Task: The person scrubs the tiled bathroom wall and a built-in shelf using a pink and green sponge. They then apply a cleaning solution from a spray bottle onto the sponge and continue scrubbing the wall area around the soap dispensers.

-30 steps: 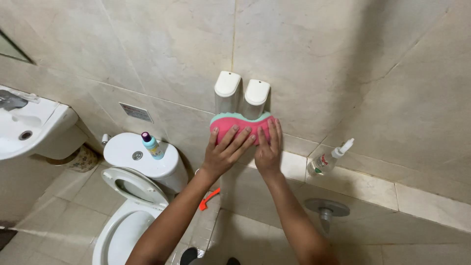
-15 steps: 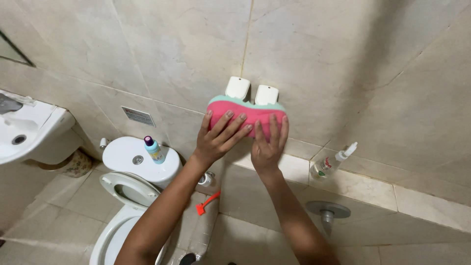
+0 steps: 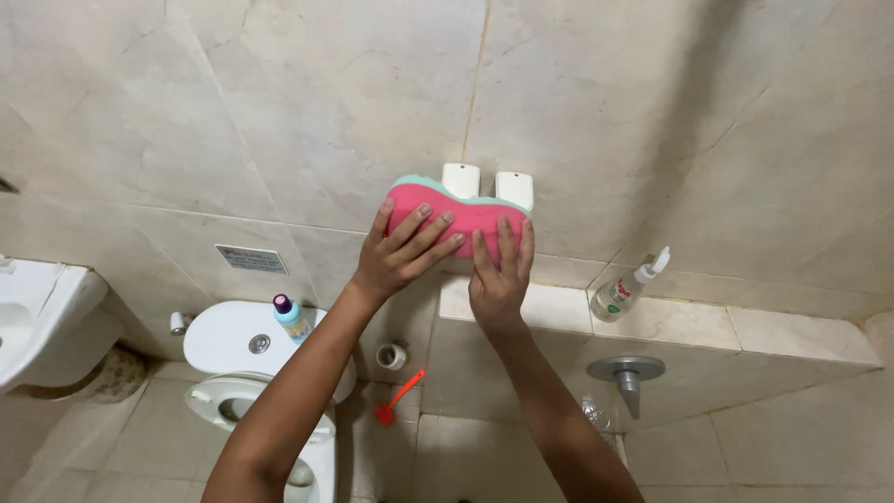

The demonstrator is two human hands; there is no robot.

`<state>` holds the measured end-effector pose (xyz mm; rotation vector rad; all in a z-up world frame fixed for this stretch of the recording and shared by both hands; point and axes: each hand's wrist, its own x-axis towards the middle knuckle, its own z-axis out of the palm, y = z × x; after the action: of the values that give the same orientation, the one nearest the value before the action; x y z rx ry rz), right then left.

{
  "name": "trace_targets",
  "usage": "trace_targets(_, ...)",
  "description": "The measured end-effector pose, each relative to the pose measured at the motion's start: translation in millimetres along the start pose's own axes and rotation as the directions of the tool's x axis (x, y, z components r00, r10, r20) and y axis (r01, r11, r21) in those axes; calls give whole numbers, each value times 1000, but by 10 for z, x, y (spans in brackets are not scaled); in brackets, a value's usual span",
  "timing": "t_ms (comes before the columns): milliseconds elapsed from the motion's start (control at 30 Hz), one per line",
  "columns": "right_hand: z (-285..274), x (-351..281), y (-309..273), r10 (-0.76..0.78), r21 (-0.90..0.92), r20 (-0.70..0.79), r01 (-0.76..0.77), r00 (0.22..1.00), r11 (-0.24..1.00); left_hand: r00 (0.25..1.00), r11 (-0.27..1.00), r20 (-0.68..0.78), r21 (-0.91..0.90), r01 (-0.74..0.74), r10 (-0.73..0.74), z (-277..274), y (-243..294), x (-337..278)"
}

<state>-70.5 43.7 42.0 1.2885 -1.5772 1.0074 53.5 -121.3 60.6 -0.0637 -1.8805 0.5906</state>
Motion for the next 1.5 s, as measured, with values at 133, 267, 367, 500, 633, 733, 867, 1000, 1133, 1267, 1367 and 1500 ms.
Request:
trace_targets(133,81,-46,-275,56,-45,37,-54,998,998,997,979,-6,-192,74,-76,154,-55,-282)
trace_targets(267,233,-385,-304,59,-93,145,-46,988,995,985,923,56,-345,171,-162,370,82,-778)
trace_targets(367,171,-240,-386,53,-93,175,-37,983,995,982,898,77,-398,191,-174,414,22,-798)
trace_targets(500,151,107,-403,1,-119,87,9,996,993,985,897,-63,-425,122,-164,496,-239,-421)
trace_targets(633,62,361,-586,35,-169,109,-17,993,986,980,857,-77,-500,123,-185,521,-298,-275)
trace_targets(733,107,209,-561,46,-185,94,-28,994,982,968,802,-74,-576,155,-241,632,-144,-389)
trace_targets(867,185,-228,-428,71,-173,147,-45,987,984,954,764,11,-597,247,-300,689,195,-734)
trace_targets(1000,142,-291,-337,8,-154,136,13,991,988,955,796,53,-540,272,-291,526,264,-768)
trace_targets(1133,-26,32,-302,0,-130,138,18,990,991,970,844,-10,-495,205,-241,336,79,-409)
trace_targets(1267,-186,348,-296,-19,-139,100,32,995,990,968,896,-50,-393,209,-247,111,33,-18)
trace_targets(1367,-178,217,-229,-13,-143,100,28,995,989,961,905,-8,-338,259,-277,88,191,-51)
trace_targets(1500,-66,-346,-25,-2,-130,121,18,993,991,968,927,49,-277,251,-248,180,519,-421)
